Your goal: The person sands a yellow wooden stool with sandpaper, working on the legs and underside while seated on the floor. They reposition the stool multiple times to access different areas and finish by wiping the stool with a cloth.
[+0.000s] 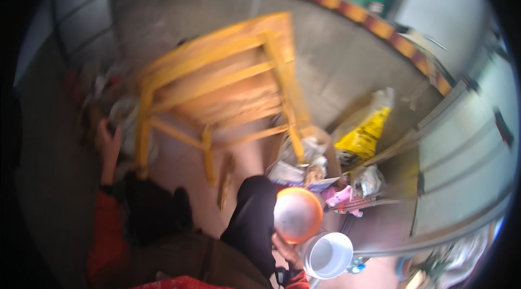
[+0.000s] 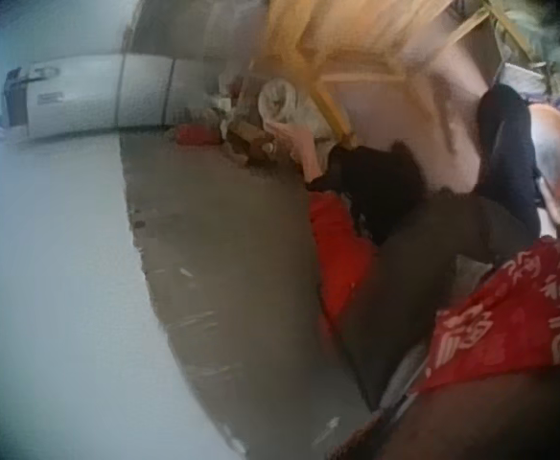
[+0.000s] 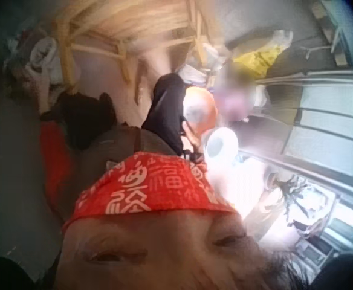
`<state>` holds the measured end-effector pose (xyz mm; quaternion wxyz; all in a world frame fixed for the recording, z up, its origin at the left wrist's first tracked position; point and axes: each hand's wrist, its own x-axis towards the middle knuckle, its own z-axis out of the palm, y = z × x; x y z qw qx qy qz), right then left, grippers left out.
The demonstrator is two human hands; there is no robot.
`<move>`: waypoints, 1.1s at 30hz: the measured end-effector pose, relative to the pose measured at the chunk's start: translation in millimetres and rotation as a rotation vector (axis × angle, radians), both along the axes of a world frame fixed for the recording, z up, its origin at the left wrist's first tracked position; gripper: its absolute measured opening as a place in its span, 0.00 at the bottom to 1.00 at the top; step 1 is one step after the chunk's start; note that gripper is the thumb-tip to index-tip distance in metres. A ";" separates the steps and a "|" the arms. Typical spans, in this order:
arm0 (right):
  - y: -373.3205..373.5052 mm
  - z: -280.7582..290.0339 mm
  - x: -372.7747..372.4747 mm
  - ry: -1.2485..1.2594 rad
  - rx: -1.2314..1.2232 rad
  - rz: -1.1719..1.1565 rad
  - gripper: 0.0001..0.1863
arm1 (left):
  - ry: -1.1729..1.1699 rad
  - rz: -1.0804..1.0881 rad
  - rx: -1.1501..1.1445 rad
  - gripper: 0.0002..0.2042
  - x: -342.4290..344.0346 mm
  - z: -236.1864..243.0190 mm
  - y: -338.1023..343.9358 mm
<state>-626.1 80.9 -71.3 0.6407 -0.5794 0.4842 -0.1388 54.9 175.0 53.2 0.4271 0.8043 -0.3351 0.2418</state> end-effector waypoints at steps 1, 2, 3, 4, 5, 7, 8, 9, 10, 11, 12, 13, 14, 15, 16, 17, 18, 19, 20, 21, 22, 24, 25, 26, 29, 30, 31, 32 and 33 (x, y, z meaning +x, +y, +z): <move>-6.8 13.1 4.3 -0.103 0.112 -0.023 0.31 | 0.011 0.005 -0.070 0.26 1.3 -9.0 9.0; -15.1 24.8 16.0 -0.102 0.128 -0.123 0.36 | -0.066 -0.034 -0.123 0.25 3.1 -14.9 19.4; -20.6 37.6 26.9 -0.153 -0.039 -0.164 0.36 | -0.092 0.011 -0.099 0.23 2.6 -18.7 31.5; -27.1 50.3 38.8 -0.221 -0.204 -0.204 0.36 | -0.061 0.045 -0.087 0.21 1.6 -19.9 43.7; -41.7 61.8 54.2 0.026 -0.500 -0.171 0.37 | -0.017 0.081 -0.070 0.20 -2.6 -19.7 57.8; -63.2 73.5 92.0 0.150 -0.885 -0.111 0.38 | -0.034 0.128 -0.014 0.13 -12.0 -14.8 84.8; -72.4 76.5 109.4 0.119 -0.921 -0.083 0.39 | -0.034 0.157 0.046 0.11 -17.4 -12.3 99.8; -83.1 80.1 120.5 0.267 -1.049 0.049 0.38 | 0.014 0.159 0.037 0.10 -26.8 -9.2 114.0; -95.0 80.1 133.1 0.403 -1.189 0.184 0.37 | 0.060 0.160 0.018 0.10 -34.1 -7.5 127.5; -105.1 77.6 145.9 0.521 -1.302 0.291 0.35 | 0.072 0.151 -0.009 0.09 -41.0 -6.2 138.6; -112.9 73.5 155.6 0.622 -1.394 0.325 0.31 | 0.178 0.173 -0.039 0.10 -48.2 -6.3 147.8; -121.3 70.2 162.7 0.609 -1.409 0.327 0.29 | 0.251 0.181 -0.078 0.10 -56.4 -6.3 155.7; -129.2 65.3 168.4 0.629 -1.418 0.335 0.27 | 0.328 0.183 -0.103 0.11 -63.6 -9.1 163.0; -135.7 64.6 169.4 0.626 -1.469 0.348 0.26 | 0.390 0.205 -0.137 0.13 -75.3 -5.3 176.2; -142.0 60.1 171.8 0.664 -1.432 0.334 0.26 | 0.455 0.208 -0.158 0.19 -81.1 -7.3 182.6; -147.1 57.5 172.5 0.663 -1.452 0.340 0.27 | 0.518 0.198 -0.185 0.25 -86.7 -8.3 188.5; -150.9 53.9 173.3 0.686 -1.453 0.331 0.27 | 0.488 0.230 -0.235 0.19 -91.9 -10.7 194.2; -153.1 52.0 172.0 0.681 -1.475 0.350 0.28 | 0.454 0.254 -0.286 0.13 -99.1 -13.2 200.3; -154.8 49.2 171.7 0.672 -1.496 0.353 0.28 | 0.417 0.274 -0.334 0.10 -102.6 -16.4 207.2; -154.9 48.3 169.1 0.656 -1.524 0.330 0.28 | 0.431 0.274 -0.290 0.10 -107.1 -15.6 216.0; -154.9 46.7 167.9 0.684 -1.524 0.361 0.29 | 0.459 0.267 -0.245 0.10 -105.4 -21.2 221.1; -151.9 46.1 163.0 0.725 -1.539 0.367 0.30 | 0.538 0.272 -0.192 0.10 -108.8 -25.0 235.9; -149.5 47.0 160.2 0.722 -1.535 0.343 0.30 | 0.607 0.280 -0.187 0.10 -109.1 -28.2 241.6; -147.4 47.6 158.0 0.733 -1.530 0.340 0.30 | 0.636 0.266 -0.193 0.10 -109.4 -31.9 245.7; -140.0 52.5 155.2 0.694 -1.543 0.322 0.29 | 0.681 0.180 -0.297 0.09 -109.0 -45.1 248.9; -137.5 54.5 155.6 0.680 -1.538 0.280 0.29 | 0.683 0.176 -0.291 0.08 -109.3 -50.1 246.6; -135.7 55.7 157.1 0.653 -1.494 0.281 0.28 | 0.671 0.171 -0.304 0.08 -110.2 -54.9 244.1; -134.2 57.2 157.8 0.609 -1.467 0.297 0.28 | 0.665 0.193 -0.310 0.08 -111.8 -58.1 243.6; -133.1 58.4 158.7 0.635 -1.460 0.296 0.27 | 0.693 0.235 -0.286 0.08 -113.9 -61.1 242.7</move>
